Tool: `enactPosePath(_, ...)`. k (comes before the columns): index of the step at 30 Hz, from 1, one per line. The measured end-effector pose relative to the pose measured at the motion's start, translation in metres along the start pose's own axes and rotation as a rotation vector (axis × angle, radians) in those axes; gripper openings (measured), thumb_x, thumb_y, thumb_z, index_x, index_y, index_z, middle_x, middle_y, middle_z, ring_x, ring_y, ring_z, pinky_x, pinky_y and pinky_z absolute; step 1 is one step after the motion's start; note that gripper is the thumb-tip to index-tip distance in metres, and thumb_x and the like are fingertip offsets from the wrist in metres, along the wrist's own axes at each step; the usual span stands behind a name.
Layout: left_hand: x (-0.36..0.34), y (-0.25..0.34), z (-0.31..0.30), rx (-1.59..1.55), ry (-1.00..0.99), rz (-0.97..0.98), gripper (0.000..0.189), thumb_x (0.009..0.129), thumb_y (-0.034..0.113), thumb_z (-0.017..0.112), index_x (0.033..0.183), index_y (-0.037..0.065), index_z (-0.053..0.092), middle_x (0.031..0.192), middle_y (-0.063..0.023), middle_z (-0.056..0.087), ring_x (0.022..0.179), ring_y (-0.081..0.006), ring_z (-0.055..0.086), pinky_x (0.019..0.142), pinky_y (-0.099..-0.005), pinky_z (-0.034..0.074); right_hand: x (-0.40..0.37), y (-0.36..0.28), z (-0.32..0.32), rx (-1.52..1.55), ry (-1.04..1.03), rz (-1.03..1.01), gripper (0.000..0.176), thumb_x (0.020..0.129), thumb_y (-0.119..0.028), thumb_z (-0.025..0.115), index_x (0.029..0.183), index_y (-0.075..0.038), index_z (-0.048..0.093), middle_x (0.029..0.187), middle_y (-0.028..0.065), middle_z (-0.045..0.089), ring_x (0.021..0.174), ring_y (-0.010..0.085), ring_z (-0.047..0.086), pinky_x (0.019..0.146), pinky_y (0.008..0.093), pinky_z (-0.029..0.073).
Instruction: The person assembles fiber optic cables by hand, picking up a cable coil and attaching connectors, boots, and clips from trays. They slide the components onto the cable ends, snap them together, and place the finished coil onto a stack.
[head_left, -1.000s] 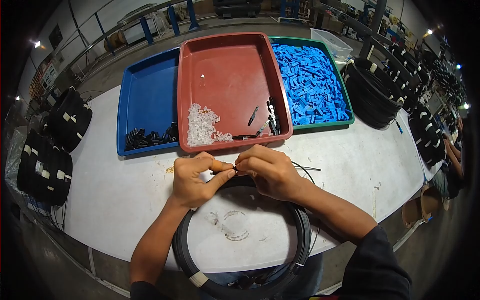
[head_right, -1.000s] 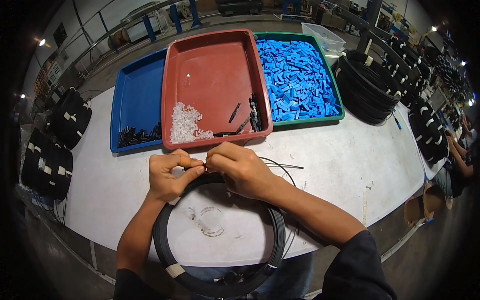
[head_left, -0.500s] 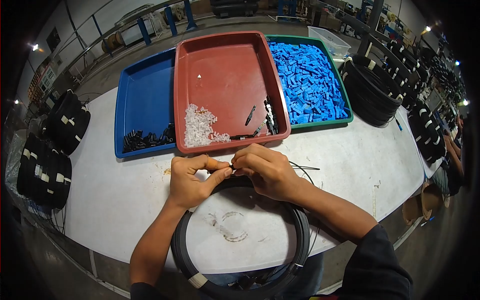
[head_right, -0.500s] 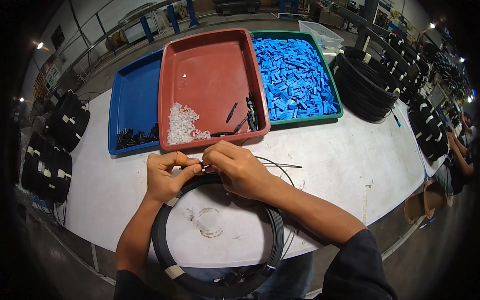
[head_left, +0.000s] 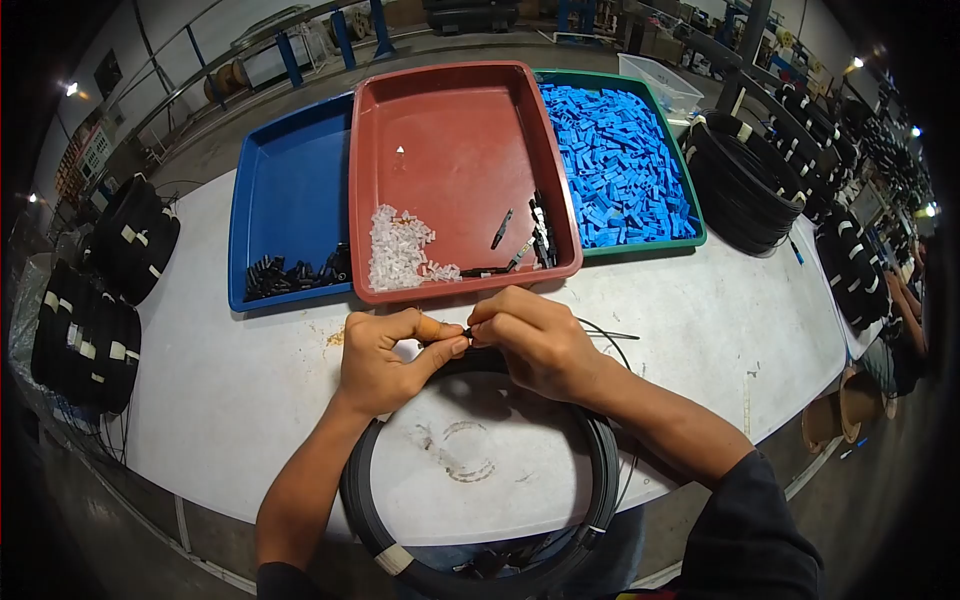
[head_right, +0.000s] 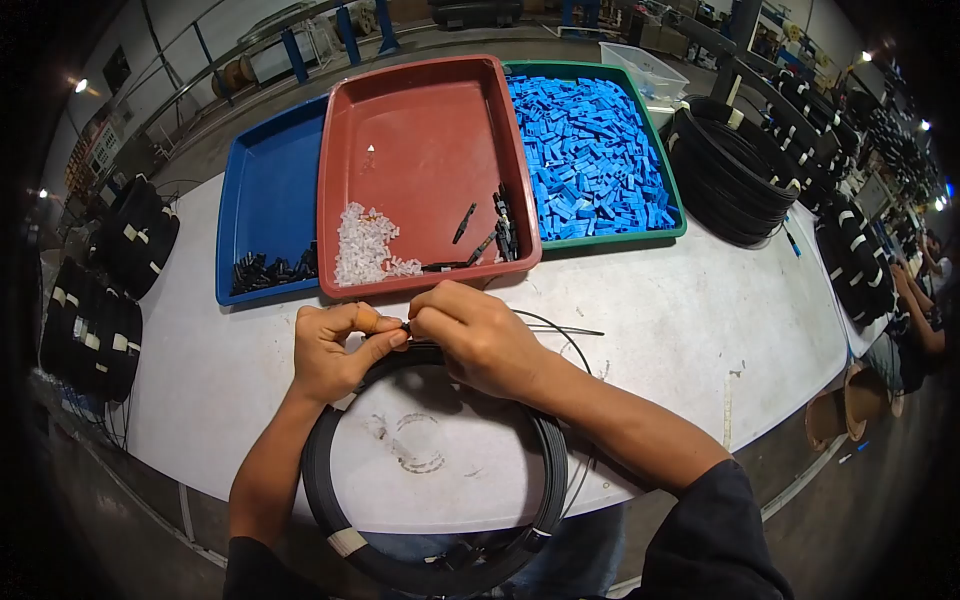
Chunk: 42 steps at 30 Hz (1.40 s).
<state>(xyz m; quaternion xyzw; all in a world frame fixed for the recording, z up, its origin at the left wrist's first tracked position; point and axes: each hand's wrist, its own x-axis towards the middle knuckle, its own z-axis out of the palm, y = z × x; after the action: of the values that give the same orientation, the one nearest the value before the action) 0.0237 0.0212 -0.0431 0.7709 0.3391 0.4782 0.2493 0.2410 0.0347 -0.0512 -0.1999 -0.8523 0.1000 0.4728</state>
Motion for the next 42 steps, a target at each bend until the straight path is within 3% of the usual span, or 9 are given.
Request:
enactPosePath(5, 0.007, 0.0, -0.002, 0.432, -0.108, 0.565, 0.009, 0.076, -0.001, 0.083, 0.083, -0.001, 0.077, 0.078, -0.0108, 0.076, 0.065, -0.0179, 0.07, 0.064, -0.0293, 0.055, -0.008, 0.005, 0.005, 0.126, -0.101, 0.205, 0.024, 0.073, 0.01, 0.068, 0.093, 0.0, 0.058, 0.094, 0.0132, 0.061, 0.083, 0.0322, 0.063, 0.071, 0.0409, 0.054)
enactPosePath(7, 0.006, -0.006, -0.003, 0.433, -0.091, 0.558, 0.01, 0.076, 0.002, 0.084, 0.084, 0.0, 0.077, 0.078, -0.0103, 0.076, 0.065, -0.0166, 0.069, 0.063, -0.029, 0.054, -0.007, 0.005, 0.007, 0.132, -0.07, 0.185, 0.024, 0.073, 0.01, 0.068, 0.092, -0.001, 0.058, 0.093, 0.0134, 0.061, 0.084, 0.0322, 0.064, 0.071, 0.0408, 0.054)
enactPosePath(10, 0.0, -0.002, -0.004, 0.022, -0.032, -0.117, 0.011, 0.077, 0.004, 0.085, 0.085, -0.001, 0.078, 0.079, -0.0106, 0.077, 0.067, -0.0144, 0.072, 0.063, -0.0262, 0.054, -0.003, 0.002, 0.006, 0.081, -0.038, 0.088, 0.025, 0.071, 0.01, 0.067, 0.092, -0.001, 0.057, 0.092, 0.0139, 0.061, 0.085, 0.0329, 0.064, 0.07, 0.0407, 0.053)
enactPosePath(20, 0.006, -0.004, 0.001, 0.234, -0.033, 0.404, 0.012, 0.07, -0.005, 0.083, 0.076, 0.001, 0.075, 0.075, -0.0095, 0.075, 0.051, -0.0176, 0.06, 0.062, -0.03, 0.051, -0.006, 0.005, 0.007, 0.124, -0.09, 0.155, 0.03, 0.069, 0.009, 0.069, 0.096, 0.0, 0.058, 0.09, 0.0124, 0.06, 0.084, 0.0332, 0.063, 0.071, 0.0417, 0.052)
enactPosePath(23, 0.002, -0.003, 0.0, 0.181, 0.0, 0.251, 0.012, 0.071, -0.003, 0.084, 0.08, 0.001, 0.077, 0.076, -0.0101, 0.076, 0.054, -0.0174, 0.064, 0.061, -0.0285, 0.052, -0.003, 0.002, 0.006, 0.054, -0.038, 0.08, 0.031, 0.068, 0.01, 0.069, 0.096, 0.0, 0.059, 0.09, 0.0127, 0.06, 0.084, 0.0337, 0.063, 0.072, 0.0423, 0.052)
enactPosePath(25, -0.002, -0.005, 0.0, -0.184, 0.013, -0.289, 0.014, 0.072, -0.002, 0.084, 0.084, 0.0, 0.078, 0.077, -0.0114, 0.077, 0.059, -0.0176, 0.069, 0.062, -0.0273, 0.054, -0.001, 0.0, 0.005, -0.013, -0.042, 0.012, 0.031, 0.068, 0.01, 0.069, 0.095, 0.0, 0.059, 0.09, 0.0126, 0.06, 0.084, 0.0337, 0.063, 0.071, 0.0423, 0.052)
enactPosePath(33, 0.005, -0.007, 0.001, 0.277, -0.069, 0.476, 0.016, 0.067, -0.005, 0.084, 0.08, 0.0, 0.076, 0.078, -0.01, 0.076, 0.056, -0.0172, 0.063, 0.06, -0.0282, 0.049, -0.007, 0.003, 0.005, 0.096, -0.151, 0.184, 0.03, 0.068, 0.01, 0.068, 0.096, 0.0, 0.06, 0.095, 0.013, 0.062, 0.085, 0.033, 0.063, 0.072, 0.0407, 0.053)
enactPosePath(38, 0.0, 0.0, 0.001, 0.022, 0.014, -0.087, 0.011, 0.074, -0.002, 0.084, 0.083, -0.001, 0.078, 0.08, -0.0132, 0.077, 0.065, -0.0166, 0.071, 0.062, -0.0288, 0.054, 0.001, 0.0, 0.003, -0.017, -0.007, -0.001, 0.028, 0.069, 0.011, 0.068, 0.092, 0.0, 0.056, 0.089, 0.0135, 0.06, 0.083, 0.0343, 0.062, 0.07, 0.0421, 0.052)
enactPosePath(42, 0.002, -0.007, 0.0, 0.073, -0.057, 0.198, 0.01, 0.074, -0.003, 0.083, 0.08, 0.001, 0.076, 0.079, -0.0113, 0.077, 0.062, -0.0168, 0.067, 0.063, -0.0293, 0.053, -0.001, -0.003, 0.002, -0.109, -0.028, -0.085, 0.027, 0.07, 0.011, 0.067, 0.092, 0.0, 0.056, 0.088, 0.0138, 0.059, 0.083, 0.0345, 0.062, 0.069, 0.0426, 0.052)
